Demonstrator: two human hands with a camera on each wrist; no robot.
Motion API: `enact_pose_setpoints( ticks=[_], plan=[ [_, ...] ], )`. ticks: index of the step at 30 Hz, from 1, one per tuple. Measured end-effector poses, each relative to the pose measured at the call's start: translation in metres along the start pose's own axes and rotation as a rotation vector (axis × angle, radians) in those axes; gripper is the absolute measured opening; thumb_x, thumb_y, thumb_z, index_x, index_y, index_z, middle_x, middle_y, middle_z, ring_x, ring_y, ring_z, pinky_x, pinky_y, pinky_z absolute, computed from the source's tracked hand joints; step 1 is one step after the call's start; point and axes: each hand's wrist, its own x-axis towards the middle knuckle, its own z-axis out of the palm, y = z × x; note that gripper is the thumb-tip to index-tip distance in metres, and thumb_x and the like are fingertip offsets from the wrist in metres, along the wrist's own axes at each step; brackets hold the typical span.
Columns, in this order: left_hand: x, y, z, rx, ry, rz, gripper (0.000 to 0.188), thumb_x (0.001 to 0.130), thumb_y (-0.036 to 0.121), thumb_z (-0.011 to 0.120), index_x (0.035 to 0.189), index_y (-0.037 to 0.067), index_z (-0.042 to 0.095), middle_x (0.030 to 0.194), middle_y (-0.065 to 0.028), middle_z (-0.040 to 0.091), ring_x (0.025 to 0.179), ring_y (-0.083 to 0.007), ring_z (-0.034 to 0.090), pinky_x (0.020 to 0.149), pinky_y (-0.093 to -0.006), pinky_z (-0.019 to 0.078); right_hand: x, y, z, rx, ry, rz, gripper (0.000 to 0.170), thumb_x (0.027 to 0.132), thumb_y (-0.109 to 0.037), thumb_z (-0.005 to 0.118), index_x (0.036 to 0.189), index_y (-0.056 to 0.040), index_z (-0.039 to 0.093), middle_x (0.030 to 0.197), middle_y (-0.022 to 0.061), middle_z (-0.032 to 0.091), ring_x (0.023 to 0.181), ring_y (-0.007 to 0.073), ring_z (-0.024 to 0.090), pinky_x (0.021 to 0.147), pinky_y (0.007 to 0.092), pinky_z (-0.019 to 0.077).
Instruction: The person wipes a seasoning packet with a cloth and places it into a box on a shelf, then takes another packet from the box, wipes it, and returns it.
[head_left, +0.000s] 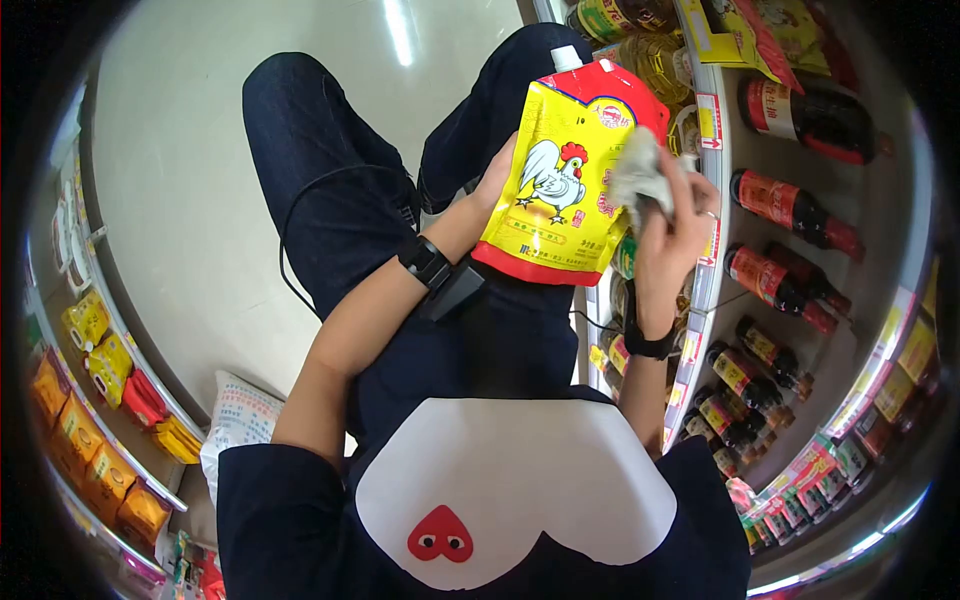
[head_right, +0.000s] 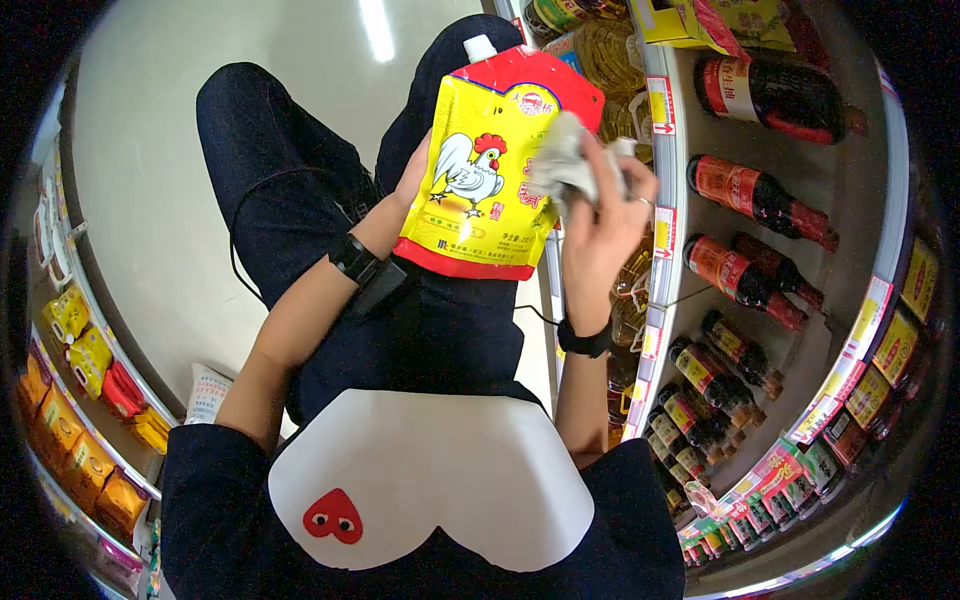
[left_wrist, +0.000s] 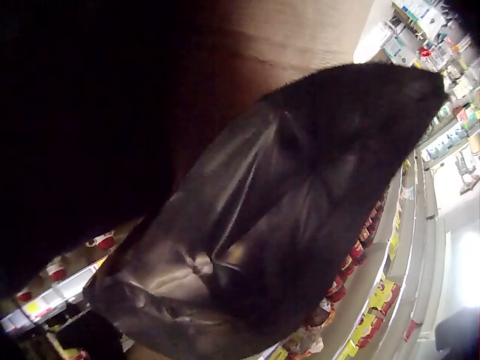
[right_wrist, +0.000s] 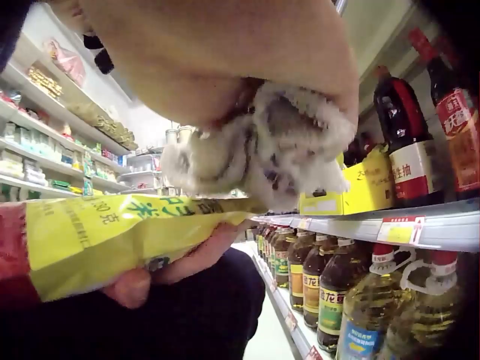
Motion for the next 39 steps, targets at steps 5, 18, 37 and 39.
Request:
enact_pose_setpoints(
  ticks=[5,18,37,39],
  plan=[
    [0.003,-0.003,-0.009,0.025,-0.033,0.042,0.051,0.104,0.041,0.035,0.140,0.004,0.042,0.133,-0.0163,0.056,0.113,-0.0302,0.062,0.095,-0.0444,0.0529,-0.014,-0.004,0.013,-0.034,-0.090,-0.070,0.048,0.075,0.000,0.056,0.119,-0.0126,0.067,0.112,0.0237,0.050,0.107,0.0378,0.051,0.093,0.0426,0.0420],
    [0.021,-0.025,-0.037,-0.701,-0.542,-0.197,0.066,0.098,0.055,0.037,0.141,0.005,0.044,0.131,-0.0166,0.058,0.112,-0.0321,0.062,0.100,-0.0451,0.0483,-0.029,-0.081,0.010,0.057,-0.231,-0.261,0.041,0.065,-0.008,0.070,0.105,-0.0137,0.071,0.109,0.0140,0.058,0.098,0.0350,0.054,0.085,0.0435,0.0460],
    [0.021,-0.018,-0.034,-0.670,-0.697,-0.117,0.054,0.104,0.040,0.036,0.145,0.006,0.036,0.141,-0.0170,0.049,0.121,-0.0307,0.057,0.101,-0.0460,0.0488,-0.008,-0.006,-0.003,-0.027,0.173,0.034,0.020,0.077,-0.007,0.075,0.093,-0.0023,0.063,0.111,0.0204,0.055,0.107,0.0360,0.055,0.092,0.0434,0.0422],
    [0.023,-0.022,-0.039,-0.700,-0.674,-0.079,0.054,0.104,0.040,0.036,0.145,0.005,0.036,0.142,-0.0165,0.048,0.122,-0.0308,0.056,0.102,-0.0460,0.0484,0.000,-0.006,0.008,0.009,0.184,0.023,0.025,0.079,-0.008,0.074,0.103,-0.0059,0.066,0.119,0.0204,0.052,0.112,0.0357,0.053,0.096,0.0434,0.0405]
  ],
)
